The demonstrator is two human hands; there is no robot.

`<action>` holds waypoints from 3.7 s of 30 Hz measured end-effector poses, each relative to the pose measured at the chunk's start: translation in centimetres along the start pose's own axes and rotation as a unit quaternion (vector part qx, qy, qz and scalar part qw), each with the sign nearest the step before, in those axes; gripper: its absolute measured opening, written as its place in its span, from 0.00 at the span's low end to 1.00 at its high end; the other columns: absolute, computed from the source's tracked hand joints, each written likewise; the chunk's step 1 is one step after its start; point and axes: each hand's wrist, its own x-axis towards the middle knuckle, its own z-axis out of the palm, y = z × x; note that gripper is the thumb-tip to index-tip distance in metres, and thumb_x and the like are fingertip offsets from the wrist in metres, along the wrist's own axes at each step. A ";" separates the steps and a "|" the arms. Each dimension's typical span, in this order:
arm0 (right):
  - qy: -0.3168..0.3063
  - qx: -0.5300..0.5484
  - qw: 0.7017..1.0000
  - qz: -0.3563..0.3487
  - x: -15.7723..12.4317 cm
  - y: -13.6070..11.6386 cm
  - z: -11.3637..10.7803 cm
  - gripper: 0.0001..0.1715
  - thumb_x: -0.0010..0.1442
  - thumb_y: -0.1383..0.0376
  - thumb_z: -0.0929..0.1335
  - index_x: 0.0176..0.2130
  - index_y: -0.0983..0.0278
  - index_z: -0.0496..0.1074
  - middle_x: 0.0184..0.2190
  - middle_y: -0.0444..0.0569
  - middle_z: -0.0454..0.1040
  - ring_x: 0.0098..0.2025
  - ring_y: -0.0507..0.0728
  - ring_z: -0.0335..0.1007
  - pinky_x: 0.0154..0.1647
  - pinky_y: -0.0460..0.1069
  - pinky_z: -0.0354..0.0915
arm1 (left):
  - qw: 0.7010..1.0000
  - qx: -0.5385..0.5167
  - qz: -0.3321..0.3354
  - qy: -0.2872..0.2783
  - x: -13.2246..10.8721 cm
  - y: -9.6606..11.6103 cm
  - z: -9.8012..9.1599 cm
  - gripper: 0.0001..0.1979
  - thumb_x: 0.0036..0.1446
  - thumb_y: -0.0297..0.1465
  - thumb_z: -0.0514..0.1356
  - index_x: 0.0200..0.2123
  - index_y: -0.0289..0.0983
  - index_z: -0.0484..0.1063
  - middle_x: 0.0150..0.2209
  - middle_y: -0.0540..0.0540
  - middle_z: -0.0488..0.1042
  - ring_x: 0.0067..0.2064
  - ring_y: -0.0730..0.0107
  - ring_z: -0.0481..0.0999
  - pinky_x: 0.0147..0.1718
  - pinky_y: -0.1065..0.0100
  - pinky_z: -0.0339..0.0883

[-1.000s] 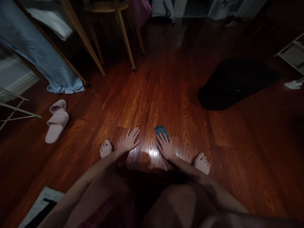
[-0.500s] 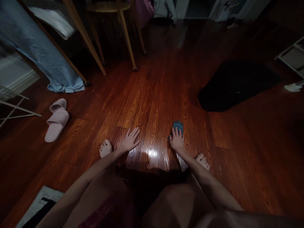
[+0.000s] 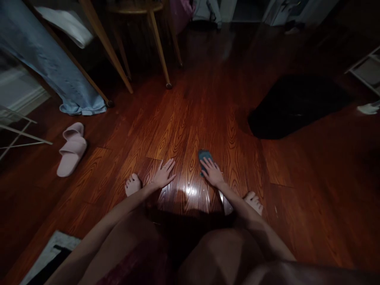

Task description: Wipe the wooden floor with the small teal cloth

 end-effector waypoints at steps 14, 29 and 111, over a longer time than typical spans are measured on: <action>-0.014 -0.015 0.999 -0.046 -4.0 -6.3 2.0 0.35 0.72 0.55 0.55 0.72 0.63 0.56 0.74 0.52 0.52 0.74 0.66 0.45 0.70 0.62 0.52 | 1.000 0.011 0.007 0.021 -0.1 -0.1 0.3 0.36 0.73 0.46 0.44 0.75 0.32 0.43 0.75 0.36 0.46 0.75 0.58 0.43 0.72 0.46 0.29; -0.007 -0.029 0.995 0.100 -4.0 -5.6 2.0 0.39 0.70 0.56 0.58 0.74 0.67 0.49 0.75 0.59 0.48 0.74 0.72 0.43 0.66 0.68 0.58 | 1.000 0.005 0.009 0.024 -0.1 -0.1 0.4 0.37 0.73 0.48 0.44 0.75 0.34 0.42 0.75 0.37 0.46 0.75 0.58 0.44 0.72 0.46 0.30; -0.105 -0.044 0.993 0.030 -3.7 -6.9 3.2 0.54 0.63 0.46 0.65 0.73 0.74 0.48 0.75 0.68 0.41 0.75 0.75 0.38 0.69 0.66 0.52 | 1.000 0.001 0.005 0.015 -0.1 -0.1 0.1 0.36 0.73 0.47 0.44 0.75 0.34 0.41 0.75 0.37 0.45 0.75 0.58 0.43 0.72 0.46 0.29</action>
